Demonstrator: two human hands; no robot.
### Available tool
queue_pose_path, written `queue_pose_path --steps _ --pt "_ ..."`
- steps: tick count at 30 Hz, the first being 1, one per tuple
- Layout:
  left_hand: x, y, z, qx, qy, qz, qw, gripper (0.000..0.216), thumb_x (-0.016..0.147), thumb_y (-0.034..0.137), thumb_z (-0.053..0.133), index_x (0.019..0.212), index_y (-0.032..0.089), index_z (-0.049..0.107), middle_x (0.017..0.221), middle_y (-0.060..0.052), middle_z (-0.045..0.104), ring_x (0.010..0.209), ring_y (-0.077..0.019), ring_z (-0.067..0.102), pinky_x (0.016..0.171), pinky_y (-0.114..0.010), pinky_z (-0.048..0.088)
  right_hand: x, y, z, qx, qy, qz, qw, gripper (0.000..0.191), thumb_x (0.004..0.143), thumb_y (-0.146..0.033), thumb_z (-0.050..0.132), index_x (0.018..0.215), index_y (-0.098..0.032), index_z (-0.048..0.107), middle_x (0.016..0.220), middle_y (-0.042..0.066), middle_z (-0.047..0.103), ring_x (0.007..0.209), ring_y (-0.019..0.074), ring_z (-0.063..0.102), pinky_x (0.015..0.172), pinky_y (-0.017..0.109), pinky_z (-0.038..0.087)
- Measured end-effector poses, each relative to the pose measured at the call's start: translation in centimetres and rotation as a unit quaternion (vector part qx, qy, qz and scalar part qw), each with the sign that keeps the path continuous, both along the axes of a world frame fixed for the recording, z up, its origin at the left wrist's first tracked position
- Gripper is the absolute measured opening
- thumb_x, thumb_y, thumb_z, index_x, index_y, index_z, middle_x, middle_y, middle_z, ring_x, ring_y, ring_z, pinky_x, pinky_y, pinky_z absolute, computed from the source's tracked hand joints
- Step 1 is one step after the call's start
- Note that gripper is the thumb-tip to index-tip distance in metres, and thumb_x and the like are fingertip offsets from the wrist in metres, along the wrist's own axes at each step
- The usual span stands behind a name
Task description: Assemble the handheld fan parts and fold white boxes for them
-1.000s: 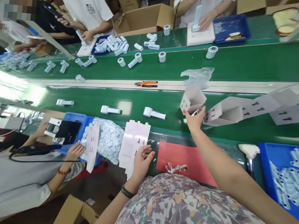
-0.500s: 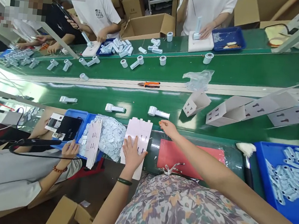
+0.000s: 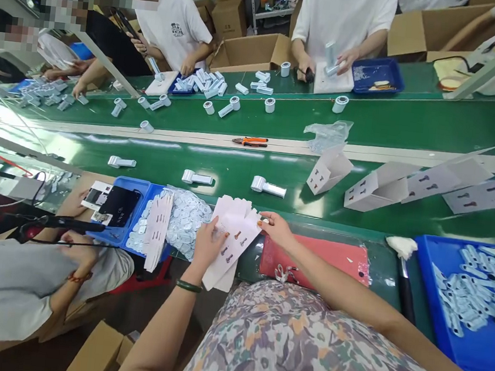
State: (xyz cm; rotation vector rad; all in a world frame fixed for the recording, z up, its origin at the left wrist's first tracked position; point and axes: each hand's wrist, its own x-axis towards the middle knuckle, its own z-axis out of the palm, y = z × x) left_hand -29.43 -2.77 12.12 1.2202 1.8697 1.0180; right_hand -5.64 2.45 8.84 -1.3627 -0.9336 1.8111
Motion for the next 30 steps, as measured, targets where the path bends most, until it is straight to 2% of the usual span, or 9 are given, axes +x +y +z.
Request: queue_pose_path --steps 4,10,14,16,18,23,26,28,30 --pt "0.6 0.8 2.0 -0.004 -0.052 -0.027 0.998 0.040 0.066 0.026 0.087 0.105 0.027 0.080 0.106 -0.009 0.073 0.117 -0.0354 0.062 0.121 -0.055 0.035 2.1 -1.8 2.6 -0.005 0.053 0.030 0.998 0.030 0.072 -0.028 0.077 0.101 -0.021 0.071 0.092 0.002 0.074 0.081 0.0175 0.069 0.074 0.032 0.060" --pt "2.7 -1.5 4.6 -0.044 -0.153 -0.105 0.982 0.033 0.067 0.023 0.088 0.099 0.028 0.082 0.111 -0.006 0.080 0.113 -0.0303 0.070 0.120 -0.047 0.042 7.2 -5.6 5.8 -0.052 0.108 0.138 0.983 0.041 0.065 -0.025 0.078 0.105 -0.021 0.071 0.089 0.001 0.076 0.068 0.0158 0.067 0.052 0.021 0.048" --pt "4.1 -2.5 4.9 -0.073 -0.193 -0.134 0.969 0.035 0.066 0.024 0.091 0.099 0.026 0.082 0.117 -0.009 0.079 0.122 -0.0316 0.069 0.123 -0.050 0.039 9.9 -7.1 6.3 -0.061 0.160 0.214 0.962 0.050 0.072 -0.030 0.080 0.120 -0.022 0.068 0.108 0.005 0.077 0.087 0.0177 0.071 0.068 0.026 0.055" --pt "4.5 -2.3 4.8 -0.081 -0.201 -0.144 0.966 0.035 0.066 0.025 0.092 0.099 0.025 0.083 0.119 -0.010 0.079 0.125 -0.0323 0.067 0.124 -0.051 0.037 10.4 -7.5 6.4 -0.051 0.183 0.221 0.956 0.050 0.072 -0.029 0.079 0.120 -0.022 0.068 0.114 0.006 0.076 0.095 0.0187 0.072 0.079 0.029 0.056" --pt "4.8 -1.9 4.8 -0.088 -0.209 -0.157 0.961 0.034 0.066 0.026 0.092 0.099 0.025 0.083 0.119 -0.010 0.078 0.125 -0.0330 0.067 0.124 -0.052 0.037 10.5 -7.8 6.4 -0.057 0.189 0.207 0.958 0.047 0.071 -0.027 0.078 0.117 -0.021 0.069 0.112 0.007 0.076 0.095 0.0190 0.072 0.082 0.030 0.056" --pt "5.2 -1.2 5.7 -0.098 -0.213 -0.188 0.954 0.036 0.067 0.027 0.092 0.102 0.027 0.083 0.120 -0.011 0.078 0.125 -0.0338 0.067 0.121 -0.051 0.041 9.3 -8.0 5.9 -0.081 0.108 0.150 0.980 0.039 0.061 -0.034 0.083 0.096 -0.019 0.072 0.090 0.003 0.076 0.079 0.0200 0.071 0.068 0.029 0.054" --pt "6.0 -1.9 7.2 -0.080 -0.139 -0.302 0.940 0.038 0.073 0.032 0.088 0.110 0.030 0.082 0.117 -0.009 0.079 0.114 -0.0330 0.073 0.107 -0.047 0.055 8.7 -7.8 5.2 -0.082 0.063 0.124 0.987 0.030 0.058 -0.027 0.084 0.083 -0.019 0.070 0.075 0.000 0.072 0.067 0.0173 0.065 0.059 0.026 0.050" --pt "6.9 -2.9 8.3 -0.072 -0.082 -0.418 0.902 0.042 0.079 0.034 0.084 0.120 0.031 0.078 0.108 -0.009 0.080 0.098 -0.0309 0.076 0.091 -0.041 0.062 8.5 -7.5 4.8 -0.092 0.041 0.107 0.989 0.021 0.059 -0.023 0.081 0.076 -0.020 0.068 0.067 0.000 0.070 0.059 0.0157 0.061 0.052 0.024 0.045" --pt "7.8 -3.8 9.2 -0.070 -0.046 -0.472 0.877 0.055 0.080 0.033 0.083 0.134 0.031 0.071 0.112 -0.010 0.079 0.098 -0.0312 0.076 0.087 -0.038 0.062 8.6 -6.9 4.6 -0.107 0.029 0.097 0.989 0.013 0.063 -0.024 0.076 0.072 -0.021 0.067 0.059 0.000 0.066 0.050 0.0148 0.057 0.045 0.023 0.039"
